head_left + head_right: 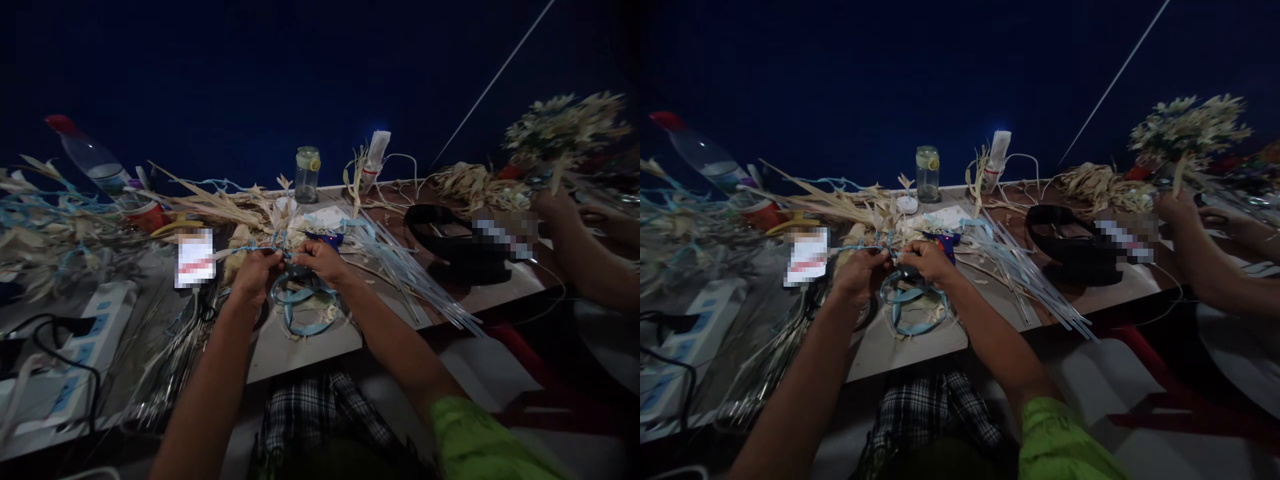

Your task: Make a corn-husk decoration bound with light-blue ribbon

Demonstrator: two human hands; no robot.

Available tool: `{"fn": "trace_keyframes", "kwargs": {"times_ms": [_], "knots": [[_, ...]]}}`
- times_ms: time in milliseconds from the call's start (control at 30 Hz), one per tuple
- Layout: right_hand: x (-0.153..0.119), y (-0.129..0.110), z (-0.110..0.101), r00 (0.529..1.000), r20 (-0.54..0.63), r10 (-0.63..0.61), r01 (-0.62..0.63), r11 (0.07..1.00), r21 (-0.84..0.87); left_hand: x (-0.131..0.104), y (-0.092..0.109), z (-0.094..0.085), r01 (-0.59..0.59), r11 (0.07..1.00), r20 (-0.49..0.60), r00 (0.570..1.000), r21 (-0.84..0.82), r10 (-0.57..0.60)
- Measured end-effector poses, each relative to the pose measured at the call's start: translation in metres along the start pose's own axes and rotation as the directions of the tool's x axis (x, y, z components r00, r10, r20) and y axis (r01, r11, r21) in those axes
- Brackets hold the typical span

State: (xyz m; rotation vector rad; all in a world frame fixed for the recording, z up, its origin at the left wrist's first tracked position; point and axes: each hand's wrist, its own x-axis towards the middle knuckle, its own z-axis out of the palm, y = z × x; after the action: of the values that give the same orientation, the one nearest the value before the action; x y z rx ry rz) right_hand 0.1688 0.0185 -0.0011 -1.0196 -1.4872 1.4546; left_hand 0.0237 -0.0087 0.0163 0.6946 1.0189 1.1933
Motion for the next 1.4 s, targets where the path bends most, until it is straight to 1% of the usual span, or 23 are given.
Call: {"fn": "trace_keyframes", "kwargs": {"times_ms": [67, 167, 300, 400, 500, 567, 633, 700, 800, 867, 967, 1033, 1100, 1167, 1267, 1333, 1367, 1400], "knots": [[0.000, 0.002, 0.000, 0.999, -0.023, -0.035, 0.033, 0.996, -0.084, 0.001, 0.000, -0.001, 0.007, 1.000, 0.000, 1.000, 0.011, -0.007], [0.001, 0.005, 0.000, 0.997, -0.047, -0.069, 0.060, 0.983, -0.173, 0.003, 0.000, -0.002, 0.006, 0.999, -0.032, 0.999, 0.035, -0.005], [0.001, 0.006, 0.002, 0.997, -0.052, -0.064, 0.052, 0.977, -0.205, 0.003, 0.000, -0.003, 0.001, 0.998, -0.066, 0.998, 0.067, 0.003], [0.002, 0.003, 0.001, 0.997, -0.029, -0.065, 0.057, 0.975, -0.217, 0.004, -0.001, -0.005, -0.051, 0.985, -0.079, 0.995, 0.165, 0.065], [0.002, -0.001, -0.001, 0.999, 0.016, -0.033, 0.035, 0.989, -0.147, 0.006, -0.003, -0.008, -0.108, 0.965, -0.057, 0.990, 0.238, 0.125], [0.002, -0.004, -0.003, 0.999, 0.053, 0.007, -0.004, 0.998, -0.057, 0.006, -0.003, -0.009, -0.136, 0.960, -0.039, 0.988, 0.246, 0.150], [0.001, -0.005, -0.005, 0.996, 0.065, 0.054, -0.055, 0.999, 0.001, 0.007, -0.002, -0.009, -0.157, 0.956, -0.041, 0.984, 0.246, 0.172], [0.000, -0.005, -0.008, 0.994, 0.065, 0.090, -0.090, 0.996, 0.001, 0.007, -0.002, -0.009, -0.176, 0.951, -0.058, 0.979, 0.253, 0.197], [0.000, -0.005, -0.014, 0.987, 0.087, 0.134, -0.126, 0.988, -0.094, 0.006, -0.001, -0.009, -0.221, 0.929, -0.050, 0.968, 0.297, 0.247], [0.000, -0.007, -0.018, 0.990, 0.062, 0.127, -0.113, 0.975, -0.190, 0.005, -0.001, -0.009, -0.247, 0.910, -0.038, 0.961, 0.333, 0.275], [0.001, -0.012, -0.025, 0.998, -0.049, 0.028, -0.042, 0.953, -0.302, 0.004, 0.000, -0.009, -0.256, 0.896, -0.031, 0.958, 0.363, 0.286], [0.000, -0.014, -0.033, 0.994, -0.112, 0.001, -0.040, 0.935, -0.353, 0.004, -0.001, -0.010, -0.249, 0.898, -0.023, 0.961, 0.364, 0.276], [-0.002, -0.015, -0.045, 0.987, -0.161, 0.016, -0.084, 0.902, -0.424, 0.005, -0.001, -0.010, -0.233, 0.907, -0.018, 0.967, 0.351, 0.255], [-0.006, -0.015, -0.058, 0.974, -0.225, 0.016, -0.137, 0.835, -0.534, 0.006, -0.001, -0.010, -0.222, 0.920, -0.021, 0.970, 0.323, 0.241], [-0.012, -0.013, -0.073, 0.945, -0.327, 0.022, -0.261, 0.654, -0.710, 0.006, 0.000, -0.009, -0.211, 0.943, -0.026, 0.974, 0.259, 0.225], [-0.013, -0.010, -0.075, 0.919, -0.386, 0.082, -0.367, 0.536, -0.761, 0.005, 0.000, -0.009, -0.198, 0.954, -0.013, 0.978, 0.226, 0.206], [-0.012, -0.008, -0.074, 0.904, -0.412, 0.114, -0.411, 0.495, -0.765, 0.005, 0.000, -0.009, -0.192, 0.956, -0.003, 0.980, 0.220, 0.197], [-0.010, -0.006, -0.072, 0.889, -0.436, 0.141, -0.447, 0.475, -0.758, 0.005, 0.000, -0.009, -0.184, 0.958, 0.002, 0.982, 0.218, 0.189]]}}
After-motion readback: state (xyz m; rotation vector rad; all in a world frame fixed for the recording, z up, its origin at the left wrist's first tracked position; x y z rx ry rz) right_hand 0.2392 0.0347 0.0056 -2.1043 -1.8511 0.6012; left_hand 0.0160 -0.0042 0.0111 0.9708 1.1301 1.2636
